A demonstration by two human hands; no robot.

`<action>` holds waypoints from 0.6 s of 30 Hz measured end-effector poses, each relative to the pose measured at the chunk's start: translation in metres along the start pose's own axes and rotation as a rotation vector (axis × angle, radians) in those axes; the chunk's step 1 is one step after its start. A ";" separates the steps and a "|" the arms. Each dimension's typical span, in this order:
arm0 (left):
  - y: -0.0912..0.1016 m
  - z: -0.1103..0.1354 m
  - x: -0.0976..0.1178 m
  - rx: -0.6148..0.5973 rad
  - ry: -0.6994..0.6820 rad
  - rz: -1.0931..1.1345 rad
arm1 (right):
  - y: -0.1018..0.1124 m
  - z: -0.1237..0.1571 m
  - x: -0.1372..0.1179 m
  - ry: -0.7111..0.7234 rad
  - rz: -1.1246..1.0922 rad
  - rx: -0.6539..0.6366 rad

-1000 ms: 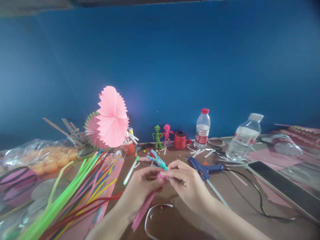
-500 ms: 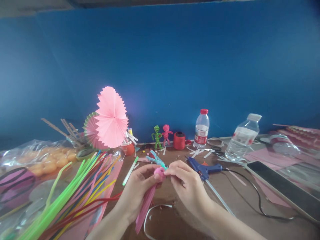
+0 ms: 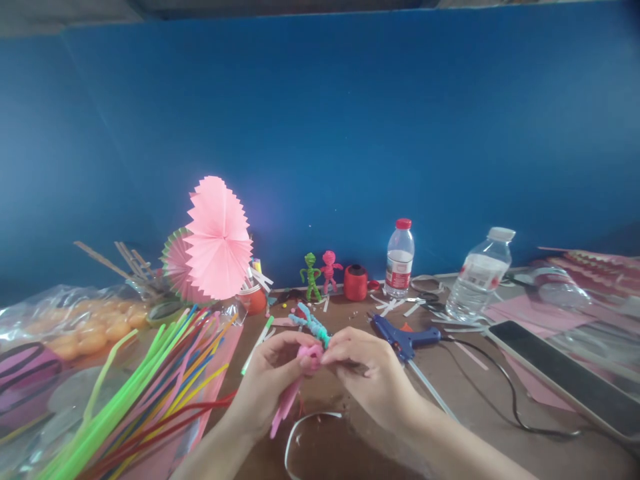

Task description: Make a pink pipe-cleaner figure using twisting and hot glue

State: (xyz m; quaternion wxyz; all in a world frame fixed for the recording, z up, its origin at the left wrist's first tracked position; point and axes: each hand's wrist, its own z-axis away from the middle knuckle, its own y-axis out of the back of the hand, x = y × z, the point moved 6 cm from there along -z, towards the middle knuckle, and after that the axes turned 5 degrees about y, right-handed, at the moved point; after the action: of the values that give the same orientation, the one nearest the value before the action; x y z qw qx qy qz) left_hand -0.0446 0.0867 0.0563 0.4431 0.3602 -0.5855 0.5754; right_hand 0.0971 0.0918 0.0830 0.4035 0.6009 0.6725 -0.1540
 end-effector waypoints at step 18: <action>-0.012 0.006 0.013 -0.182 -0.217 -0.457 | 0.011 0.002 0.034 -0.489 0.158 -0.369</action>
State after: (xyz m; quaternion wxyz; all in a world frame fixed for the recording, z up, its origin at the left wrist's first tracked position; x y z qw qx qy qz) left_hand -0.0386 0.0805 0.0733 0.5265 0.5012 -0.5827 0.3634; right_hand 0.1098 0.1165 0.0601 0.6661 0.5131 0.5235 -0.1374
